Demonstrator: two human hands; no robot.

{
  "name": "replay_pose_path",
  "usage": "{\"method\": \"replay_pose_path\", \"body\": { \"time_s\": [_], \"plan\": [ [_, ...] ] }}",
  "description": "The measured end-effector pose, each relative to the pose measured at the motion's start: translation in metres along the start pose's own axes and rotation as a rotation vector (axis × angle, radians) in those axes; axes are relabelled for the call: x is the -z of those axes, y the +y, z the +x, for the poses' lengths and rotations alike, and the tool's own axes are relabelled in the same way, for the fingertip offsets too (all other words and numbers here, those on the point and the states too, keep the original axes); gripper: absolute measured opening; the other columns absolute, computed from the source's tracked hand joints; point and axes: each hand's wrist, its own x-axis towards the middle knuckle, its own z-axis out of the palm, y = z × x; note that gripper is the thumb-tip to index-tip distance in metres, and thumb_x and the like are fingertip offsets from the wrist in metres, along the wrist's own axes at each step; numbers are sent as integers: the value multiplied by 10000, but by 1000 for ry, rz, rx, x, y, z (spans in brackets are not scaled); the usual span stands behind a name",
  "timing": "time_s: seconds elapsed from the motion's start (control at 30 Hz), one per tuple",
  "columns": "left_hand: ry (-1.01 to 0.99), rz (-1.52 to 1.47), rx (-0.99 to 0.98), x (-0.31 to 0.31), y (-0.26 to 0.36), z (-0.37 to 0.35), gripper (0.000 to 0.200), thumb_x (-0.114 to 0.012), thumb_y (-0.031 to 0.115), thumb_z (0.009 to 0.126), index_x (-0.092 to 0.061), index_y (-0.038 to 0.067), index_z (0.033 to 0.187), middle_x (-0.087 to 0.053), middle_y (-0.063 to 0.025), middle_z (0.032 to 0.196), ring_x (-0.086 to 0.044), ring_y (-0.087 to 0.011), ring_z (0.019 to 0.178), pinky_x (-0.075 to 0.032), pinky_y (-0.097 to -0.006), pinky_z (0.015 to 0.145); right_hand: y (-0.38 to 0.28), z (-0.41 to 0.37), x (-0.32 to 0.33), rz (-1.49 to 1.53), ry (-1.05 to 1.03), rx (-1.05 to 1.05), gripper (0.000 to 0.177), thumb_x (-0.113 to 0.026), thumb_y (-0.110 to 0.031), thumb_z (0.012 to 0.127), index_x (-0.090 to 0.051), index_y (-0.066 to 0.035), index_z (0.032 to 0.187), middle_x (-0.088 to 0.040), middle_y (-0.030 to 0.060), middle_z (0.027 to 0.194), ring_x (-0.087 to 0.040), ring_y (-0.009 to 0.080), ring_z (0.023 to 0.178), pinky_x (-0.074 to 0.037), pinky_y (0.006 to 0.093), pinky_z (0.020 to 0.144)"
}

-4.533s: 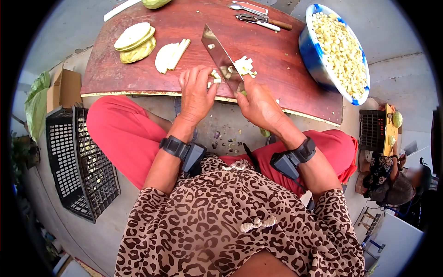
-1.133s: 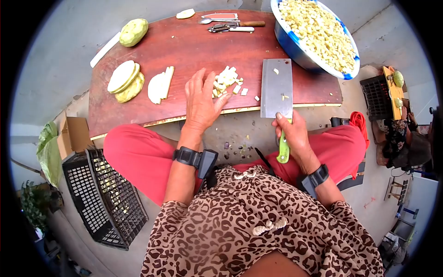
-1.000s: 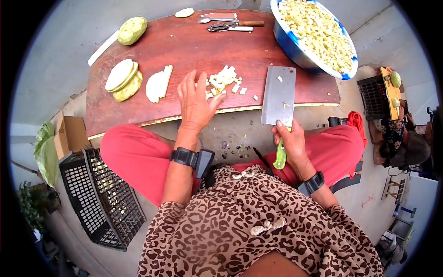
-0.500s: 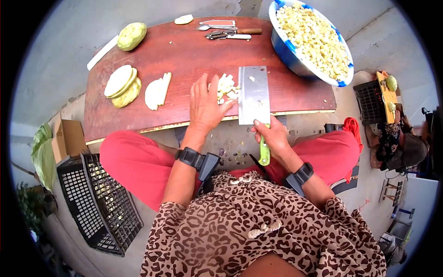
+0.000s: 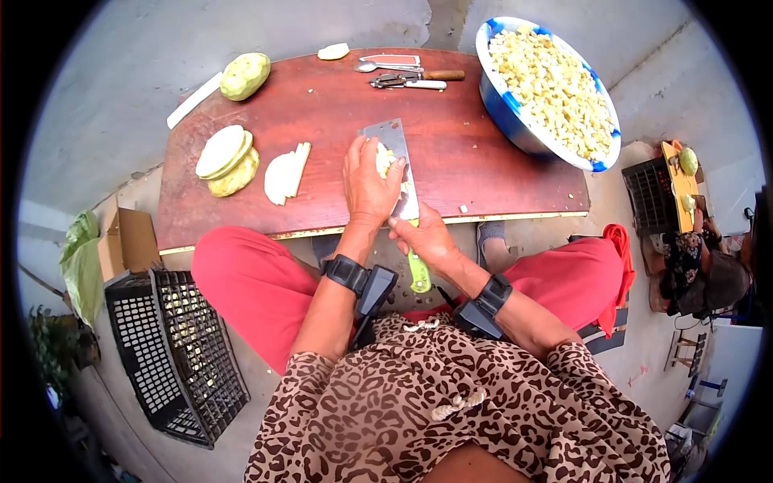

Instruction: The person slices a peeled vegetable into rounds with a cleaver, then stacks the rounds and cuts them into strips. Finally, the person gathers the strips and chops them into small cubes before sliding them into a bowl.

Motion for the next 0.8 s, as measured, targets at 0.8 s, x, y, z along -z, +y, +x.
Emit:
{"method": "replay_pose_path", "body": {
  "time_s": [0.8],
  "plan": [
    [84,-251,109,18,10,8,511,-656,254,927,-493,-56,1299,-496,-256,1294,-466,-387,1242,-376,-454,1046,-15,-5,-7,20,-22,-2,194,-604,-59,946,-530,-38,1124,-613,50,759,-527,90,528,-457,244,482]
  ]
}}
